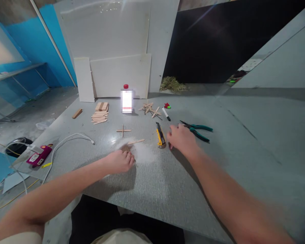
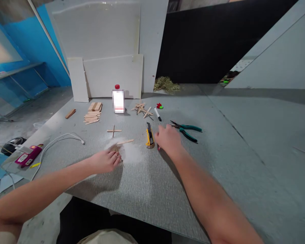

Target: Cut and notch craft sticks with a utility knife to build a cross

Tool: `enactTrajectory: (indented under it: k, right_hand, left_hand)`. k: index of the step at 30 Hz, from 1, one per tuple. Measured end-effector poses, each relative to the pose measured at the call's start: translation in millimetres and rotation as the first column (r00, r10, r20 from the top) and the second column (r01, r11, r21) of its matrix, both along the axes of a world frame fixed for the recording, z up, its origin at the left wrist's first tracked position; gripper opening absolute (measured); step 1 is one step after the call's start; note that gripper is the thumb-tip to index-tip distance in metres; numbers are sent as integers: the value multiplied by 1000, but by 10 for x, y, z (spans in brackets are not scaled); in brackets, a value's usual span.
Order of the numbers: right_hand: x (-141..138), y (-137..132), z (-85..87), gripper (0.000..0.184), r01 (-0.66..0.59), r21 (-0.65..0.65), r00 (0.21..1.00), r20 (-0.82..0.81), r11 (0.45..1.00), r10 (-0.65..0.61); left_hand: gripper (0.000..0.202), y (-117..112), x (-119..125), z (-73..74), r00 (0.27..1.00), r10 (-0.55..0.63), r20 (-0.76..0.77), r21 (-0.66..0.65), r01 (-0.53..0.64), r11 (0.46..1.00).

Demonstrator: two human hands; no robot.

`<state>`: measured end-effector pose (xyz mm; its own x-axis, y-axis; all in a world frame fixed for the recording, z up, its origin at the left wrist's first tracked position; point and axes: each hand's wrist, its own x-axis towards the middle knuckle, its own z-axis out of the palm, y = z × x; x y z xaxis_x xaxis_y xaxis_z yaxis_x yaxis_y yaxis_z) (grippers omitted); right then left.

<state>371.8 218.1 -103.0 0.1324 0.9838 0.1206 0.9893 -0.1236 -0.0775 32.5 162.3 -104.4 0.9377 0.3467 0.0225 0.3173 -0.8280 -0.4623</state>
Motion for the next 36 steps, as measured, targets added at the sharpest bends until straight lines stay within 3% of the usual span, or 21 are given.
enactTrajectory:
  k: [3, 7, 11, 15, 20, 23, 28, 32, 36]
  right_hand:
    - [188, 23, -6, 37, 99, -102, 995, -11, 990, -101]
    - [193, 54, -89, 39, 132, -182, 990, -34, 974, -140]
    - [171, 90, -143, 39, 120, -196, 987, -80, 973, -138]
    - [312, 136, -84, 37, 96, -168, 979, -163, 981, -123]
    - [381, 119, 49, 31, -63, -73, 938, -346, 995, 34]
    - [190, 7, 77, 30, -254, -5, 851, -476, 967, 221]
    - [-310, -215, 51, 23, -504, 117, 660, -587, 856, 469]
    - [-616, -248, -47, 24, -553, 168, 593, -609, 816, 527]
    - [-804, -190, -181, 29, -593, 198, 564, -589, 780, 579]
  left_hand:
    - [36, 56, -60, 80, 994, -94, 60, 40, 92, 995]
    - [36, 249, 6, 86, 985, -114, 127, 79, 105, 991]
    - [35, 354, 177, -28, 987, -55, 149, 65, 45, 997]
    - [35, 378, 287, -119, 989, 46, 142, 9, -47, 999]
    - [35, 514, 324, -157, 986, 112, 123, -90, -101, 991]
    - [34, 599, 289, -159, 990, 84, 114, -147, -67, 987]
    - [31, 670, 48, -81, 992, -22, 123, -203, 47, 978]
    - [27, 722, -172, 18, 983, -114, 144, -230, 146, 962]
    - [24, 780, -239, 44, 970, -165, 179, -219, 203, 954]
